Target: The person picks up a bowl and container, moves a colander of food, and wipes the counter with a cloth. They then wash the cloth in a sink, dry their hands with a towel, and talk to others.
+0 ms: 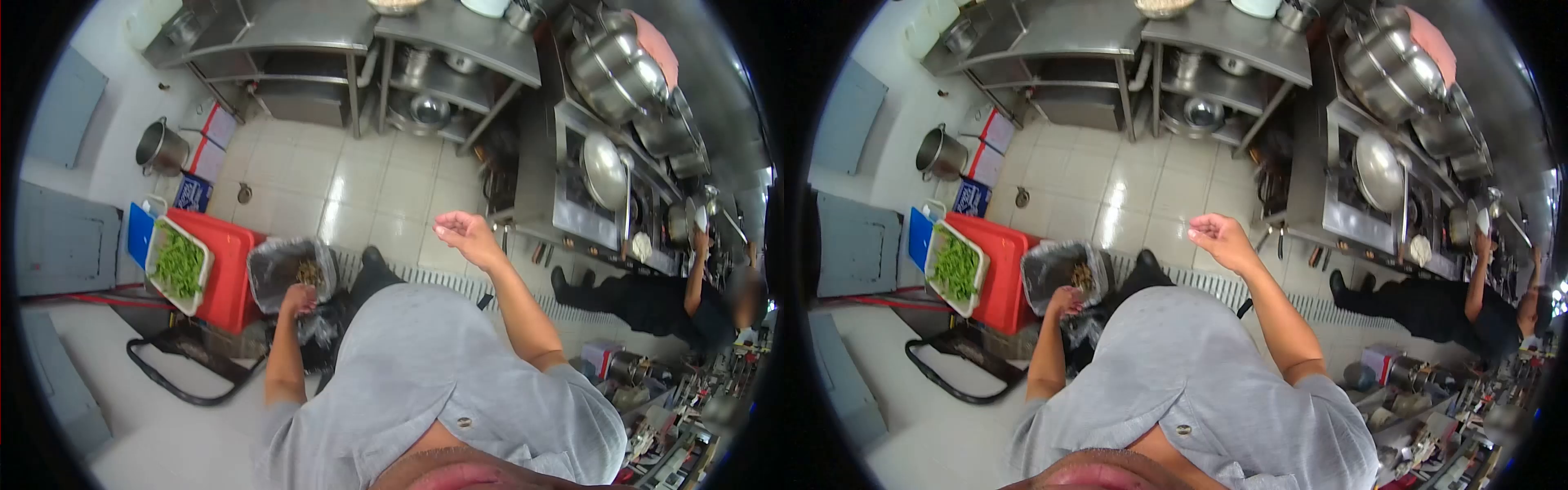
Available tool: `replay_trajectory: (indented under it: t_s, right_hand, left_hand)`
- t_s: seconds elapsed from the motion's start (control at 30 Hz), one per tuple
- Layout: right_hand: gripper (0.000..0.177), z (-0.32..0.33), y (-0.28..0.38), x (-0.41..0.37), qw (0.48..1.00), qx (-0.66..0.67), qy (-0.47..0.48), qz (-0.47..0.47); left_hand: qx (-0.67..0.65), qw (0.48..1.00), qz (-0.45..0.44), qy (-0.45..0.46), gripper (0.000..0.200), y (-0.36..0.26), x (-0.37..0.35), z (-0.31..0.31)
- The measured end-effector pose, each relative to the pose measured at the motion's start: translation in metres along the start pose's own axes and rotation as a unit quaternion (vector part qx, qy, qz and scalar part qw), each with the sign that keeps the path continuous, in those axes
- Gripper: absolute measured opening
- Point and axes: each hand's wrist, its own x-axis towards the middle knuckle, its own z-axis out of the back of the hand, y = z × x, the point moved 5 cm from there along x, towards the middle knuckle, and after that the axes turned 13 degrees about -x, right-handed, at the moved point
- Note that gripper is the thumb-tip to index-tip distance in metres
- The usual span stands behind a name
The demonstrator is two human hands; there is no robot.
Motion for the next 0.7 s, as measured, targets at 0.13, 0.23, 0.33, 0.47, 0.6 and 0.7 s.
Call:
replay_trajectory:
  t_s: [0.13, 0.23, 0.33, 0.47, 0.6, 0.7]
  right_hand:
    - [0.031, 0.031, 0.064, 0.143, 0.998, 0.046, -0.047, -0.016]
    - [0.029, 0.055, 0.088, 0.222, 0.991, 0.115, -0.073, -0.008]
    - [0.03, 0.083, 0.116, 0.317, 0.977, 0.194, -0.082, -0.02]
    - [0.037, 0.137, 0.135, 0.471, 0.966, 0.204, -0.154, -0.034]
    - [0.048, 0.19, 0.137, 0.618, 0.954, 0.171, -0.233, -0.079]
    - [0.054, 0.207, 0.133, 0.702, 0.954, 0.202, -0.189, -0.119]
  left_hand:
    - [-0.012, 0.998, -0.065, -0.007, 0.028, -0.171, 0.024, 0.023]
    - [-0.09, 0.993, -0.072, 0.013, 0.033, -0.223, 0.027, 0.031]
    - [-0.097, 0.99, -0.104, -0.012, 0.039, -0.278, 0.034, 0.042]
    - [-0.096, 0.988, -0.12, -0.021, 0.035, -0.333, 0.045, 0.069]
    - [-0.114, 0.986, -0.1, -0.074, 0.034, -0.389, 0.049, 0.097]
    - [-0.153, 0.978, -0.091, -0.104, 0.034, -0.433, 0.056, 0.112]
